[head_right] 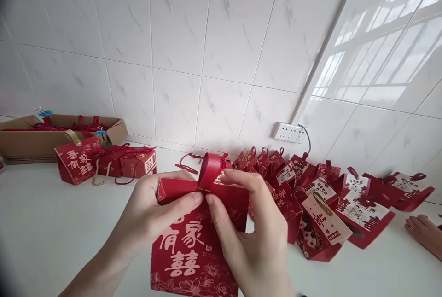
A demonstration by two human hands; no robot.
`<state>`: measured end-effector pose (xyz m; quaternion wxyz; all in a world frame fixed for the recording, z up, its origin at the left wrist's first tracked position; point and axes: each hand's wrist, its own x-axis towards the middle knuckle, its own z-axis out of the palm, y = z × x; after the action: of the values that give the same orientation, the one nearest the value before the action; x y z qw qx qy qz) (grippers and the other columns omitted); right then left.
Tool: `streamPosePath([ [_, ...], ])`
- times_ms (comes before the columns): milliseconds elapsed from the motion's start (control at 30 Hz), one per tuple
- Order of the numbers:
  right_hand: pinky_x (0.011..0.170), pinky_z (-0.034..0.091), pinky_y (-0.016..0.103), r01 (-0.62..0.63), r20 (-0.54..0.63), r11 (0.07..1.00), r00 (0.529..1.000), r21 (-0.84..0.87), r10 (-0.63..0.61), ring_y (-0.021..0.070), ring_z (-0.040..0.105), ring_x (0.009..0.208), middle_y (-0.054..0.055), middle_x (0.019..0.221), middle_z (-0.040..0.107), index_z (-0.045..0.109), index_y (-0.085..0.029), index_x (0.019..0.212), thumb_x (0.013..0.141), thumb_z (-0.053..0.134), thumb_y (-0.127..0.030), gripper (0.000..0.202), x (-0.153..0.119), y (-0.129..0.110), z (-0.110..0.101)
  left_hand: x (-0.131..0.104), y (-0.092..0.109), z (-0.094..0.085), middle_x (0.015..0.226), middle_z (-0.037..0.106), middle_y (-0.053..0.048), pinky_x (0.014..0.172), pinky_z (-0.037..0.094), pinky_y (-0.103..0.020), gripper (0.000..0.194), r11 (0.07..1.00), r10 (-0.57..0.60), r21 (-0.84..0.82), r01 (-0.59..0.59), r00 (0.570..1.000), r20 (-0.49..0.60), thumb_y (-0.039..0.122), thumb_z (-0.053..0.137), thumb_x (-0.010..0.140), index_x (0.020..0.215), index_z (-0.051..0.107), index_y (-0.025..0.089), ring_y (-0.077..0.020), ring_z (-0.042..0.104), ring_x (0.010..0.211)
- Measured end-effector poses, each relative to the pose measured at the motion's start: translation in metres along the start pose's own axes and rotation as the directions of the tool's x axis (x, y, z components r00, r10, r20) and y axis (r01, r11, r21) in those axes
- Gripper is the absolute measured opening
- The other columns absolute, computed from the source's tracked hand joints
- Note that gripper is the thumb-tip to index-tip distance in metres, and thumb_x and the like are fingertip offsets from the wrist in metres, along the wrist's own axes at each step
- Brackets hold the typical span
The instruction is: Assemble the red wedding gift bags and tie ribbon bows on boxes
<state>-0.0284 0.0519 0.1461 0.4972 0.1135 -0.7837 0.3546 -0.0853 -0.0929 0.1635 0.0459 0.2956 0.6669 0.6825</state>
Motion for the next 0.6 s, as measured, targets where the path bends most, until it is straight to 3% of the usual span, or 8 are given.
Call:
streamPosePath([
  [200,0.049,0.048,0.021,-0.032,0.037,0.999,0.999,-0.019,0.033,0.0136,0.059,0.068,0.001,0.081,0.064,0.062,-0.023,0.089,0.080,0.063,-0.017,0.010,0.0028,-0.0025,-0.0016,0.0005,-0.0032,0.0008,0.055,0.052,0.002,0.045,0.040,-0.019,0.019,0.992,0.112,0.060,-0.111,0.994,-0.014,0.028,0.063,0.075,0.061,0.057,0.017,-0.0103,0.049,0.052],
  [367,0.052,0.047,0.021,0.009,0.053,1.000,0.999,0.003,-0.010,0.0123,0.057,0.066,0.000,0.079,0.064,0.062,-0.023,0.086,0.081,0.062,-0.015,0.009,0.0049,-0.0033,-0.0023,0.0013,-0.0044,0.0001,0.069,0.067,-0.002,0.053,0.049,-0.020,0.012,0.986,0.130,0.107,-0.128,0.991,-0.016,0.030,0.065,0.075,0.073,0.066,0.018,-0.0146,0.062,0.063],
  [600,0.054,0.047,0.022,0.023,0.064,0.999,0.998,0.024,-0.025,0.0129,0.059,0.066,0.000,0.078,0.065,0.063,-0.023,0.084,0.081,0.061,-0.014,0.009,0.0062,-0.0039,-0.0013,-0.0001,-0.0042,0.0000,0.070,0.068,-0.001,0.056,0.051,-0.020,0.009,0.982,0.154,0.107,-0.153,0.988,0.003,0.025,0.063,0.076,0.073,0.067,0.018,-0.0141,0.064,0.065],
])
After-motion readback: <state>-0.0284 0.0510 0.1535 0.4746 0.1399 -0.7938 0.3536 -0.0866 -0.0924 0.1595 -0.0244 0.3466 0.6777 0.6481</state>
